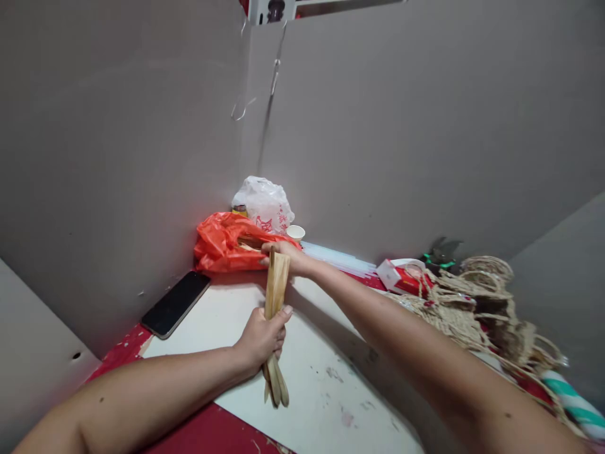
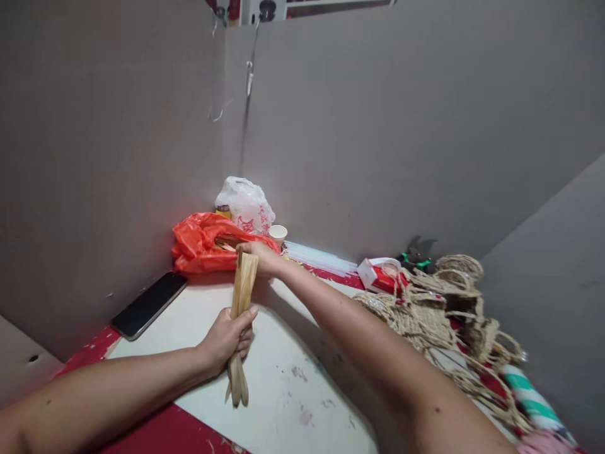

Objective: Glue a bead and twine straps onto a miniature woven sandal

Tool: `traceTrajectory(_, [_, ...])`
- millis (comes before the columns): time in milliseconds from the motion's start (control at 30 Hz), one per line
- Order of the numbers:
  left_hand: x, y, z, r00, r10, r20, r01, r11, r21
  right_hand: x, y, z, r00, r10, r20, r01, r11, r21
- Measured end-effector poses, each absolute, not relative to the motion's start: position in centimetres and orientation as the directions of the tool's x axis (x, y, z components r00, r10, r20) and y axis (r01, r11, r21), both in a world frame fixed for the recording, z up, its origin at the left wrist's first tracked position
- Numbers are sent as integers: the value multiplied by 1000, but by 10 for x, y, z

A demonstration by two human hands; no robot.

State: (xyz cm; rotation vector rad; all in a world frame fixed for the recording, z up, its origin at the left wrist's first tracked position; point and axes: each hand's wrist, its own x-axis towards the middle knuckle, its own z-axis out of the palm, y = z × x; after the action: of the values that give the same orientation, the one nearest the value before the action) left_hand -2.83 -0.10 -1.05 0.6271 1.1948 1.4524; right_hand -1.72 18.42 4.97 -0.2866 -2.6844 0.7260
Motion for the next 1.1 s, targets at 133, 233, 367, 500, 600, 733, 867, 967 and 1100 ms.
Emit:
traceTrajectory(133, [-28, -1, -9, -260, 940, -222, -397, 105, 912, -24, 214, 56, -837, 435, 333, 258, 849, -461])
traceTrajectory(233, [-27, -1, -11, -260, 936, -239, -399, 121, 909, -31, 229, 52, -756, 565, 332, 424, 808, -409])
traceTrajectory(367, [-28, 1, -14, -245, 943, -227, -398, 115, 910, -46, 227, 38, -702, 646, 298, 567, 761, -314])
traceTrajectory(500, [-29, 1, -16, -263, 935, -238, -389, 124, 913, -62, 215, 30, -733, 649, 204, 604, 759, -243])
traceTrajectory(600, [-29, 0, -15, -252, 941, -228, -383, 119, 916, -71, 216, 33, -692, 691, 207, 654, 722, -224])
traceTrajectory(733, [-29, -1, -15, -248, 942, -225, -381, 119, 917, -74, 219, 37, -656, 724, 215, 694, 690, -206])
traceTrajectory(867, [-29, 0, -16, -261, 940, -221, -393, 106, 913, -62, 207, 33, -743, 632, 219, 607, 775, -176])
traceTrajectory(967, [-29, 0, -16, -266, 941, -210, -383, 97, 919, -43, 196, 31, -811, 520, 269, 500, 854, -144])
traceTrajectory(1100, [-28, 0, -13, -271, 937, -219, -380, 105, 919, -18, 179, 22, -823, 354, 444, 392, 920, -7])
